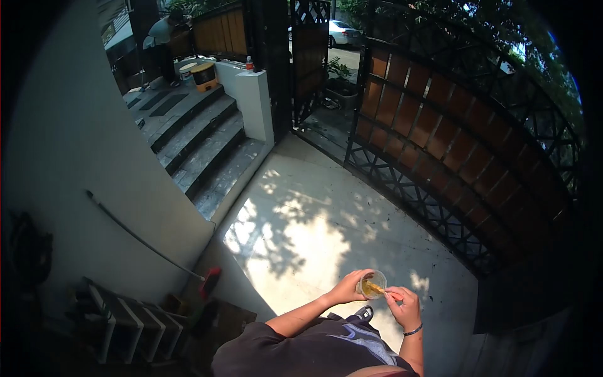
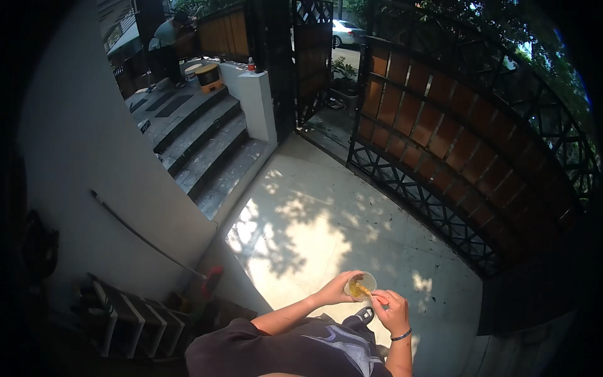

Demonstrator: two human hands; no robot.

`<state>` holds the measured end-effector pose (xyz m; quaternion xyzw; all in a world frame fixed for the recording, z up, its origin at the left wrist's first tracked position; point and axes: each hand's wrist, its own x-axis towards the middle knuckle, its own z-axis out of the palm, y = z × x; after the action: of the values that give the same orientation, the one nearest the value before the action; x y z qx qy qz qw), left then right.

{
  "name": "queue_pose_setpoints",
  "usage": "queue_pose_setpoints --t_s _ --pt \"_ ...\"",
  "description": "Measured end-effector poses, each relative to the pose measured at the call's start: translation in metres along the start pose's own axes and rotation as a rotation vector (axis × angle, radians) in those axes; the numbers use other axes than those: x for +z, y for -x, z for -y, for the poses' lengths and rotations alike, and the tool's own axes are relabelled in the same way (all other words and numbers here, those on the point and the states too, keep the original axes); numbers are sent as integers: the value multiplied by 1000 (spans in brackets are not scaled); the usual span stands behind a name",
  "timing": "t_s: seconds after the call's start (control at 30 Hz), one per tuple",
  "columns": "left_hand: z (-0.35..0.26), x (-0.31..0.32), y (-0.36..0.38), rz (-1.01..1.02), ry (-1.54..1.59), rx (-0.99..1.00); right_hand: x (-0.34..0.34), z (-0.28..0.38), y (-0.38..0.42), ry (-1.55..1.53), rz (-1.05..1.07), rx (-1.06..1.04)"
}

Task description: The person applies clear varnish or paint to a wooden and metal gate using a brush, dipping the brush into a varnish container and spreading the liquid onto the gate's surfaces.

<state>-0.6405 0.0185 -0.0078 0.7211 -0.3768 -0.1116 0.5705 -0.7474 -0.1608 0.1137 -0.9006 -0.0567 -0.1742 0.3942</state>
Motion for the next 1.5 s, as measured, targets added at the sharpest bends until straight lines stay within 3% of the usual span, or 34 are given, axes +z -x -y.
queue_pose_setpoints --t_s 0.33,0.53,0.7,0.93,1.13,1.27,1.43,1.5 --pt "46 -34 -54 38 -130 -60 22 -73 -50 -160 52 92" --pt "59 -99 -108 35 -258 -94 58 -118 -142 -367 128 203" --pt "73 -153 -169 39 -386 -85 66 -131 -238 -289 206 -61" --pt "91 -188 -226 -58 -448 -112 89 -167 -331 -332 281 -213" --pt "139 -218 -255 -293 -277 -212 96 -185 -400 -356 349 -209" --pt "171 -255 -300 -265 -273 -278 113 -202 -463 -288 403 -241" --pt "226 -318 -386 -205 -254 -192 140 -226 -557 -98 333 -383" --pt "250 -343 -420 -231 -184 -211 147 -233 -597 -33 304 -323"
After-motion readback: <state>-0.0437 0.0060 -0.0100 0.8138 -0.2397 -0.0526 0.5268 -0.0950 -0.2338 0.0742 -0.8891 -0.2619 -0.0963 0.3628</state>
